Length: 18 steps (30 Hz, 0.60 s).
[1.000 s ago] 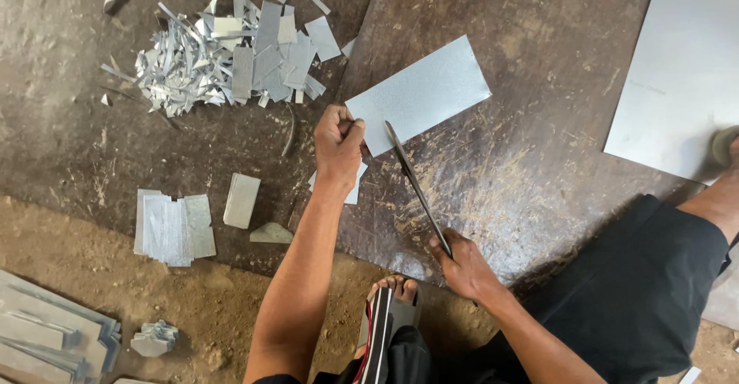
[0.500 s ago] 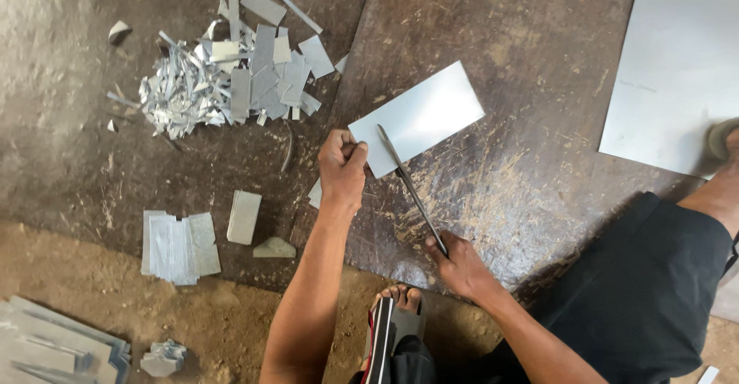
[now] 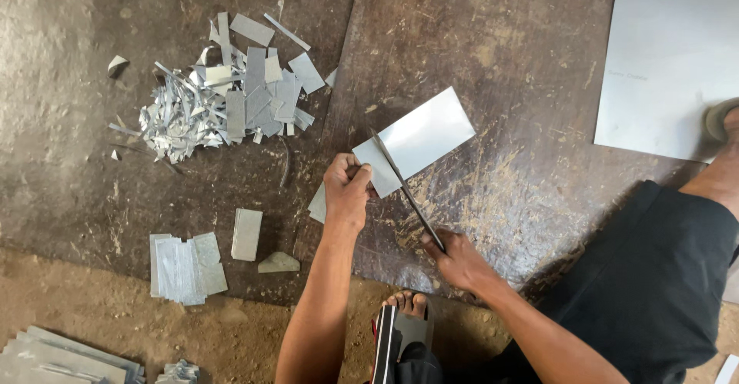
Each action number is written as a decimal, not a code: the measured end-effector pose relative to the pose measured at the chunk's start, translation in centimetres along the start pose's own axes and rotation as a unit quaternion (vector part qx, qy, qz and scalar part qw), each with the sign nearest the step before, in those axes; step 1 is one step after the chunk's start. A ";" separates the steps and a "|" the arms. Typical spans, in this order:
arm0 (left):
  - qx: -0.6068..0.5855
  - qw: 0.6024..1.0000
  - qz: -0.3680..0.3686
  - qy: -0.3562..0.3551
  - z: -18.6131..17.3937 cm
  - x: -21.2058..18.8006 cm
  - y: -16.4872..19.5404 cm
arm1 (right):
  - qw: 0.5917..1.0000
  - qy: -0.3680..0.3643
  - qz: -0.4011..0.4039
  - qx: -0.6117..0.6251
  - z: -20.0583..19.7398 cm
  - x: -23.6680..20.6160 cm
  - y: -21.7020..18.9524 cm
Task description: The person sits on the floor cutting thin galvanized metal sheets into small rectangular pieces with hand shears. They trim edges off larger strips, cut the strips into smaller pieces, and set the finished pieces aside while offcuts accumulate in a pile.
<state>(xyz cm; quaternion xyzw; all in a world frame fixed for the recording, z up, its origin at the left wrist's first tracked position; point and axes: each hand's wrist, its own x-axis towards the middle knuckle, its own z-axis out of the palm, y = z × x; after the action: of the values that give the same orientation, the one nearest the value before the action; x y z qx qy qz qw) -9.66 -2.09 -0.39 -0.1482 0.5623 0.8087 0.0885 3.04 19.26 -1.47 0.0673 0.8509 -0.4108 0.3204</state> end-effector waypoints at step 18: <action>0.519 0.793 0.247 0.203 -9.9 -2.2 -3.6 | 0.920 0.124 -0.177 -0.327 -9.0 10.2 -5.1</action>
<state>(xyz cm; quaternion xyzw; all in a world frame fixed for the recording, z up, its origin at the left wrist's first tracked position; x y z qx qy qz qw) -5.08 -10.01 -6.02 -0.0965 0.9201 0.3410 -0.1668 -11.25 21.08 -0.12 -0.1424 0.9689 -0.1480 0.1383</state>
